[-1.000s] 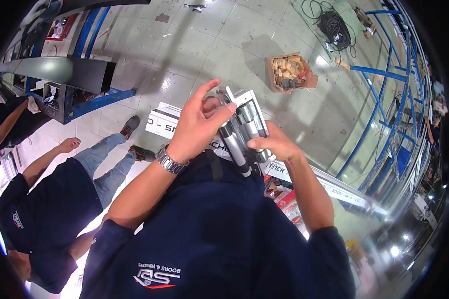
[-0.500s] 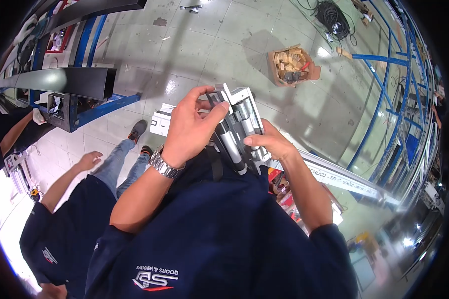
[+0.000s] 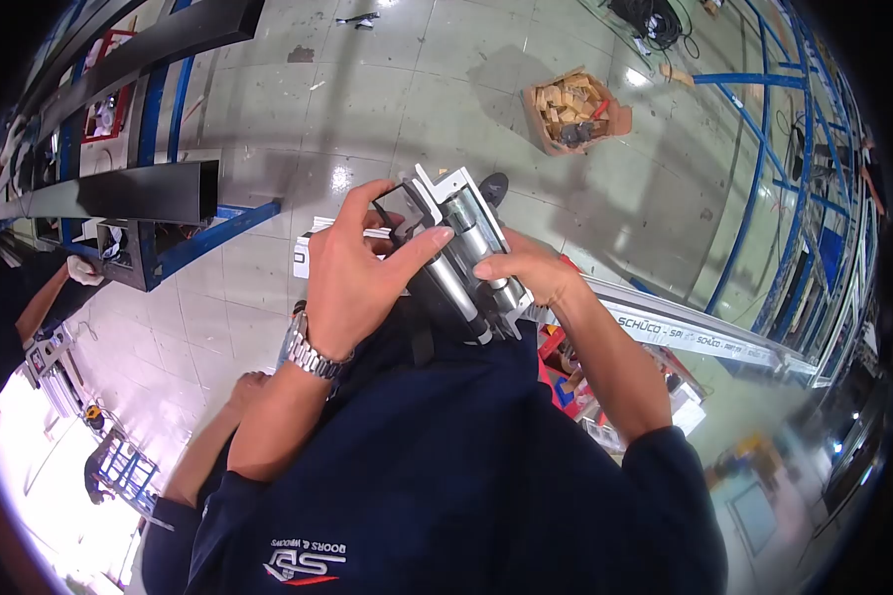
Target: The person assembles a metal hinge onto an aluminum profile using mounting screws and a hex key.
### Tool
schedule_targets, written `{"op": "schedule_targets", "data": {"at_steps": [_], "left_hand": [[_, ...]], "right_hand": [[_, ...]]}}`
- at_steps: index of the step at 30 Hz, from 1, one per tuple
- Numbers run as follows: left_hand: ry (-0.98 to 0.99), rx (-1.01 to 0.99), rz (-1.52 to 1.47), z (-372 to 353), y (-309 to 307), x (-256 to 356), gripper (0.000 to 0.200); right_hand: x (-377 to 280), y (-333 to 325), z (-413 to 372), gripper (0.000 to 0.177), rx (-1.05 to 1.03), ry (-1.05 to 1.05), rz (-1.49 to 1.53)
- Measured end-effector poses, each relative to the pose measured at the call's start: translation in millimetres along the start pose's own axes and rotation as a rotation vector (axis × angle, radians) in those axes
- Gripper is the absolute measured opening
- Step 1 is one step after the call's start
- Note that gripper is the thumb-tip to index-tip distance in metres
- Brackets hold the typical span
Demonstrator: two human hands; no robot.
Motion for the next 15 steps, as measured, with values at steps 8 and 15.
{"op": "schedule_targets", "data": {"at_steps": [8,15], "left_hand": [[0.003,0.028,0.143,0,0,0,0.058],[0.009,0.017,0.243,-2,2,15,0.056]], "right_hand": [[-3,5,1,0.071,-0.09,0.003,-0.002],[3,3,1,0.07,-0.06,-0.025,0.037]]}}
Point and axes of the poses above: each hand's wrist, its own z-axis towards the middle knuckle, its own y-axis out of the palm, x = y × z, the point moved 5 cm from there along z, towards the middle knuckle, and after that the axes turned 4 degrees about -x, right-handed, at the moved point
